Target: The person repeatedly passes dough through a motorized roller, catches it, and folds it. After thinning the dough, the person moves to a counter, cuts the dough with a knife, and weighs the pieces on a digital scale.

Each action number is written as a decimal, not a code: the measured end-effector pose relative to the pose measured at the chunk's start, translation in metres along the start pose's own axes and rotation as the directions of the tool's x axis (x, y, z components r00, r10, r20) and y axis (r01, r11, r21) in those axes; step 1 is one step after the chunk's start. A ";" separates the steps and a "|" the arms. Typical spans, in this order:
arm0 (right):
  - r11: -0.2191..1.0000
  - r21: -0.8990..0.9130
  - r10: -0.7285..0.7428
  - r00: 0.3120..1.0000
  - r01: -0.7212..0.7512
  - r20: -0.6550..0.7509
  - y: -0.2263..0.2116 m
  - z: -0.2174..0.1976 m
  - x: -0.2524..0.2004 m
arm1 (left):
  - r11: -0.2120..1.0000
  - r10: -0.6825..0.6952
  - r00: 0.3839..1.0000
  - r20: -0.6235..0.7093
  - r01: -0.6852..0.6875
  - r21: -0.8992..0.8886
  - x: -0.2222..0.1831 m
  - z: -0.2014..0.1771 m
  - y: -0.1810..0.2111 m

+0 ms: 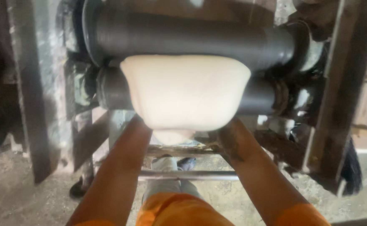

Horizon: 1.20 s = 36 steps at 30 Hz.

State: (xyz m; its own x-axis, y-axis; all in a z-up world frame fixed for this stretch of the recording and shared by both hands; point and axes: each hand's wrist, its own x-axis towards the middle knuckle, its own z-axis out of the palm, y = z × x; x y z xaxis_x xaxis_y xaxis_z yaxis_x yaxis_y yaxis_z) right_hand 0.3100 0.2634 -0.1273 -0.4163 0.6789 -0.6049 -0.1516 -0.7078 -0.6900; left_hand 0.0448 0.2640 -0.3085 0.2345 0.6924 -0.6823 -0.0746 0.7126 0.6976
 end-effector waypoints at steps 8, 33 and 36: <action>0.997 0.074 0.020 1.000 -0.020 -0.001 0.021 -0.017 -0.015 | 0.995 0.053 0.991 -0.123 -0.063 -0.082 0.012 -0.001 -0.016; 0.969 0.238 -0.053 0.998 0.062 -0.043 0.021 -0.030 -0.036 | 0.995 0.049 0.998 0.037 -0.045 -0.094 -0.033 0.001 0.017; 0.962 0.262 -0.070 0.996 0.080 -0.048 0.027 -0.017 -0.052 | 0.999 -0.042 0.985 0.170 0.044 -0.011 -0.057 -0.003 0.027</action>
State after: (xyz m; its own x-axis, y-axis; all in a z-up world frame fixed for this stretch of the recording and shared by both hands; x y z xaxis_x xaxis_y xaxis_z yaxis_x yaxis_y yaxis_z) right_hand 0.3425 0.2118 -0.1212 -0.3610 0.7352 -0.5737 -0.4144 -0.6776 -0.6076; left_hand 0.0266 0.2442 -0.2520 0.3986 0.6330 -0.6637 -0.0750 0.7437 0.6642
